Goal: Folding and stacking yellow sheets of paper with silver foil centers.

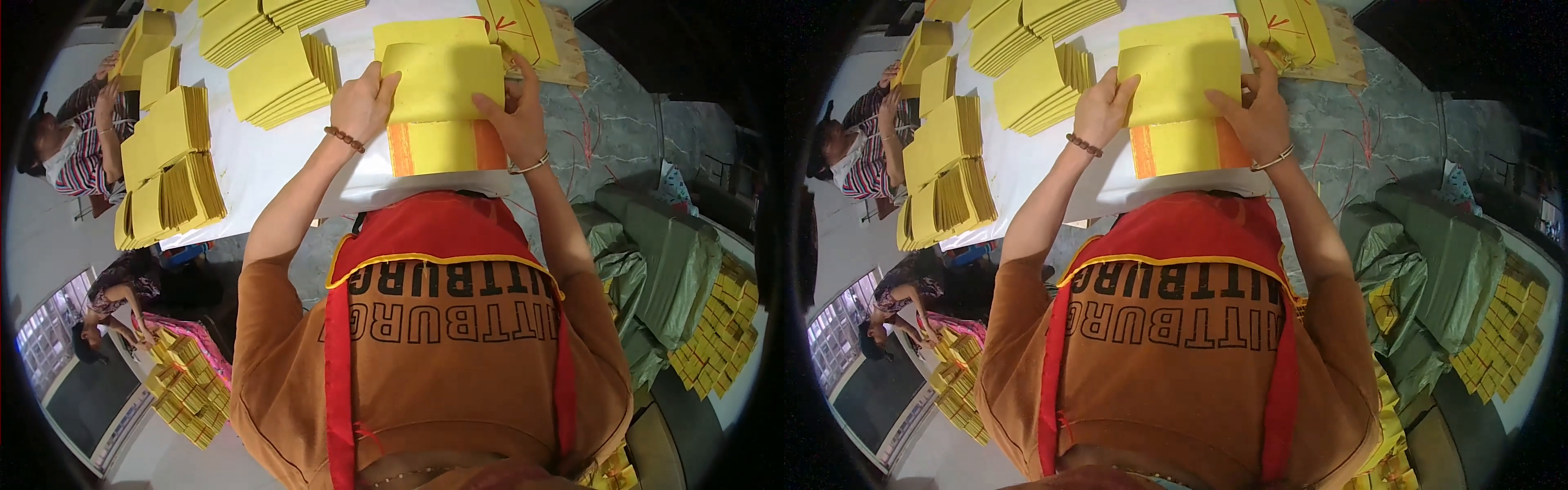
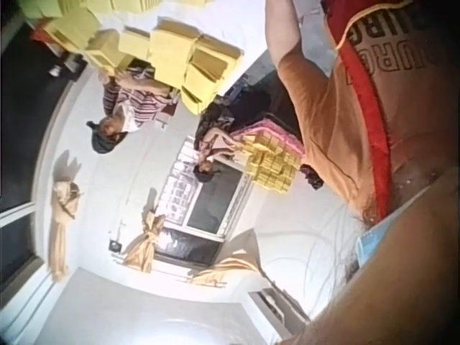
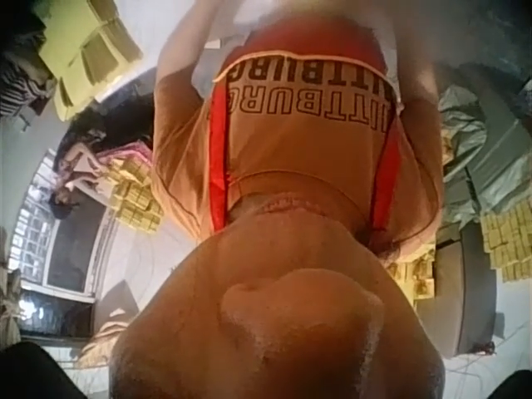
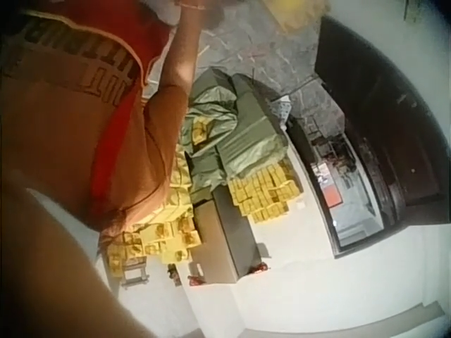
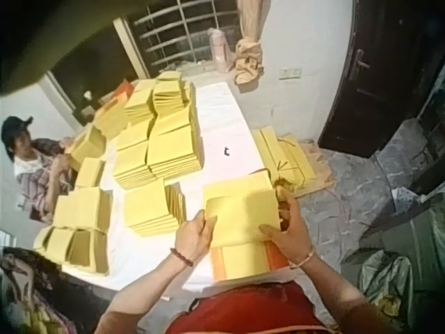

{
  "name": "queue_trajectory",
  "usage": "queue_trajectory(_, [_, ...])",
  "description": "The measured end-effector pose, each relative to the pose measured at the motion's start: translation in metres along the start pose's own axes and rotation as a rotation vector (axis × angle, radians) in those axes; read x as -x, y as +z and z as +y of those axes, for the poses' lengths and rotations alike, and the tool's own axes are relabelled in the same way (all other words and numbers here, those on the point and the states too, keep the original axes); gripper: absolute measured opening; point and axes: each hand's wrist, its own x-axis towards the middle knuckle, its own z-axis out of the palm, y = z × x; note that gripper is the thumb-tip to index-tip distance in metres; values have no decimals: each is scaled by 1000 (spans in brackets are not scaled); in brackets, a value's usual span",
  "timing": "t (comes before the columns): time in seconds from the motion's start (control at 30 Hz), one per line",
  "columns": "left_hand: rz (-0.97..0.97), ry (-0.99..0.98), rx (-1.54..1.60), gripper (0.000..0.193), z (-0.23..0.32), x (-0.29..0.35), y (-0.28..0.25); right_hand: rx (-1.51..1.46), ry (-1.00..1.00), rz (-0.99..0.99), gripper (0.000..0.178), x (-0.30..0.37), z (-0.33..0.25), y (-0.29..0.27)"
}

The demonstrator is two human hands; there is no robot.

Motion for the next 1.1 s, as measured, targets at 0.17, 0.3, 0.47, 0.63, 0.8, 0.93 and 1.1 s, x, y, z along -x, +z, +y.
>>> queue_trajectory(0.17, [-6,32,-3,33,6,-5,-4,187,-84,-14,49,-5,24,-7])
queue_trajectory(0.3, [-24,-7,63,36,-2,-8,-1,187,11,5,37,-6,18,-4])
queue_trajectory(0.47, [-29,-38,100,37,-2,-12,1,254,94,-1,41,-9,24,-5])
queue_trajectory(0.63, [-24,-47,125,36,-8,-12,4,278,72,15,42,-10,25,-3])
queue_trajectory(0.8, [452,319,-38,43,5,-17,-8,310,70,29,41,-9,20,-2])
queue_trajectory(0.93, [161,628,-89,45,46,-10,-12,296,62,38,40,-8,18,-1])
queue_trajectory(1.1, [32,646,-346,50,43,-10,24,223,50,47,41,-8,22,-1])
